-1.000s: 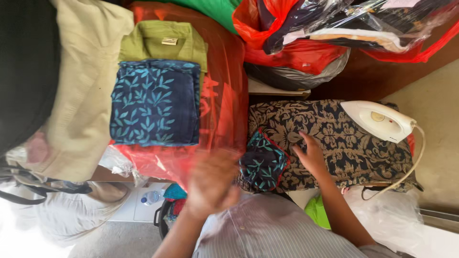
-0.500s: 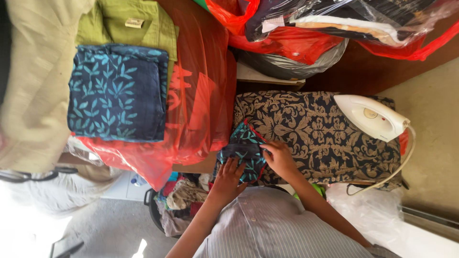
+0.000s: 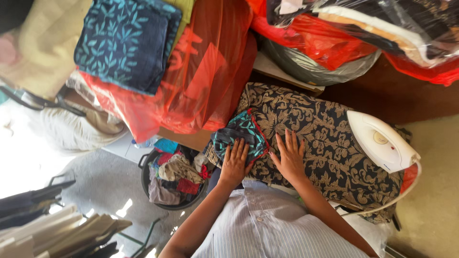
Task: The person irons a patterned piece of clothing on a small ironing board, smoothing it with their hands and using a white iron. They fold the item and place it on a nearby stack of clothes, then pick up another piece from a basket to iron.
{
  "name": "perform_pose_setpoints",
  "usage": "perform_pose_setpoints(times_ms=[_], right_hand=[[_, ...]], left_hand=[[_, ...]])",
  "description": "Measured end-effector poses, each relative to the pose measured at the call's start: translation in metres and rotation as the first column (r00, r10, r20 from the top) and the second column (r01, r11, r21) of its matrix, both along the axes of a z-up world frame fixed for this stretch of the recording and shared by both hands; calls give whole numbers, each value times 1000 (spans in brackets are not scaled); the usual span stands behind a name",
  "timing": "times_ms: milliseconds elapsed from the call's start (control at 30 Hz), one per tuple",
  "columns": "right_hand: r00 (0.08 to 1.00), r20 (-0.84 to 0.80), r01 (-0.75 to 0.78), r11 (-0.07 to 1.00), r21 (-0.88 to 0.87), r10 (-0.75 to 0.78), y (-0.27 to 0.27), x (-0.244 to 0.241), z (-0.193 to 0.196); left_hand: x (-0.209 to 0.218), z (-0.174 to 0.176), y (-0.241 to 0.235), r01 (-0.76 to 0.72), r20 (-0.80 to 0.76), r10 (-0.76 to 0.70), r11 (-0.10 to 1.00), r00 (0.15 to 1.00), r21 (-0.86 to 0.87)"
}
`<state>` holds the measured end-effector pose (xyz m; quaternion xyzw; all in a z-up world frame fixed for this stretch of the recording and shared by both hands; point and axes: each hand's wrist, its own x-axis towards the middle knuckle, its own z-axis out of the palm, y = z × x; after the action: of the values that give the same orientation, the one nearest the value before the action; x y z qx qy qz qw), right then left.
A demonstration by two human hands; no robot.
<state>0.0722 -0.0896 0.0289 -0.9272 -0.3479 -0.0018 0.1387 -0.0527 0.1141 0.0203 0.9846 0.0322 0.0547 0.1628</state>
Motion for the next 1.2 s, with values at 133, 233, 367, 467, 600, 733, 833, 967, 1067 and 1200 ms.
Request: perform_pose_setpoints(times_ms=[133, 233, 367, 467, 600, 733, 833, 967, 1067, 1200], right_hand=[[1000, 6, -21, 990, -136, 22, -19, -4, -44], [997, 51, -57, 995, -86, 61, -24, -2, -52], [997, 37, -66, 993, -93, 70, -24, -1, -47], [998, 12, -66, 996, -58, 67, -27, -3, -46], [995, 36, -91, 995, -40, 93, -28, 1, -46], [992, 64, -111, 994, -25, 112, -32, 0, -49], [991, 55, -115, 992, -59, 118, -34, 1, -45], [990, 5, -142, 983, -116, 143, -40, 5, -36], [982, 44, -178, 975, -134, 185, -43, 9, -32], [960, 134, -246, 969, -30, 247, -57, 9, -31]], left_hand=[[-7, -10, -9, -64, 29, 66, 997, 997, -48], [-15, -4, -18, -123, 14, 124, 991, 992, -48], [-29, 6, -38, -190, -85, 187, 981, 979, -33], [-41, 6, -47, -202, -55, 204, 979, 977, 35], [-43, 11, -59, -245, -127, 253, 967, 959, 75], [-46, 1, -68, -278, -132, 291, 955, 948, 105], [-41, -9, -64, -280, -54, 296, 938, 954, 203], [-20, -14, -42, -209, -127, 248, 943, 960, 260], [-3, -13, -30, -266, -137, 274, 961, 952, 72], [10, -26, -24, -315, -140, 315, 949, 939, 22]])
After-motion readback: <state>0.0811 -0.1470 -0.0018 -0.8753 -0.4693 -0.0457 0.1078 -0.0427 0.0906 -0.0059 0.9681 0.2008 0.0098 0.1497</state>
